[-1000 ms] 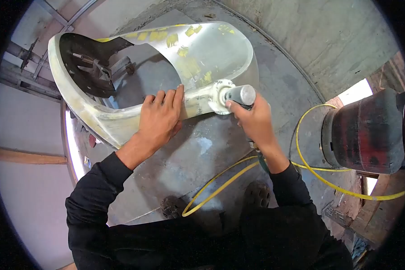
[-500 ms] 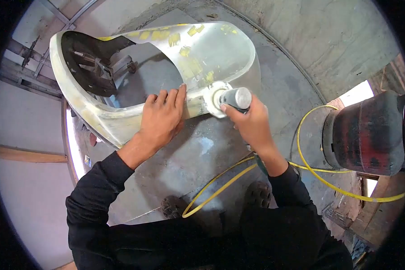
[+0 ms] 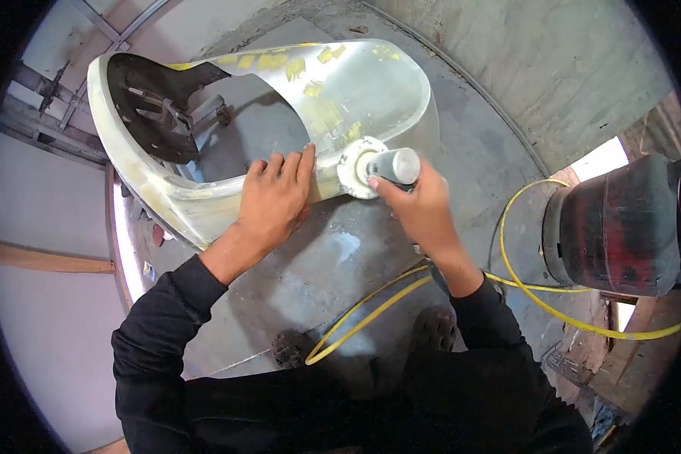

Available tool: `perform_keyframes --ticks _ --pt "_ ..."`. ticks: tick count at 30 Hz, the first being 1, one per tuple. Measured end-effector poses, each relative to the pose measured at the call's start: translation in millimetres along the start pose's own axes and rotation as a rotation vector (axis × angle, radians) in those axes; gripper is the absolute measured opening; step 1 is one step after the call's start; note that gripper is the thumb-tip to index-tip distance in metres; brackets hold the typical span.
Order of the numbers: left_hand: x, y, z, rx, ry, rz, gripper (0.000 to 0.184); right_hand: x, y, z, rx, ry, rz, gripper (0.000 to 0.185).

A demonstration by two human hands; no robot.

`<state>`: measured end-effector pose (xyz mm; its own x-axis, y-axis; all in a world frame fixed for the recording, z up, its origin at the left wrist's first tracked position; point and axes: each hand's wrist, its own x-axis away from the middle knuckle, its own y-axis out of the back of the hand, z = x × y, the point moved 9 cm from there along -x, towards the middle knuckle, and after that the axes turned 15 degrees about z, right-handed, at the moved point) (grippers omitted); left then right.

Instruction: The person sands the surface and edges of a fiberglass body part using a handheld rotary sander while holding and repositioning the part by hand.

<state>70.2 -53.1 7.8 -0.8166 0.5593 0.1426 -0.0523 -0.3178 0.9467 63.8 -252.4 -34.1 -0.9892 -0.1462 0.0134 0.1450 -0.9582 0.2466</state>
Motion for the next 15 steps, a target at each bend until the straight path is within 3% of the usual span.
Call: perform_keyframes --ticks 15 --pt "-2 -3 2 0.015 0.013 0.032 0.109 0 0 -1 -0.007 -0.022 0.002 0.039"
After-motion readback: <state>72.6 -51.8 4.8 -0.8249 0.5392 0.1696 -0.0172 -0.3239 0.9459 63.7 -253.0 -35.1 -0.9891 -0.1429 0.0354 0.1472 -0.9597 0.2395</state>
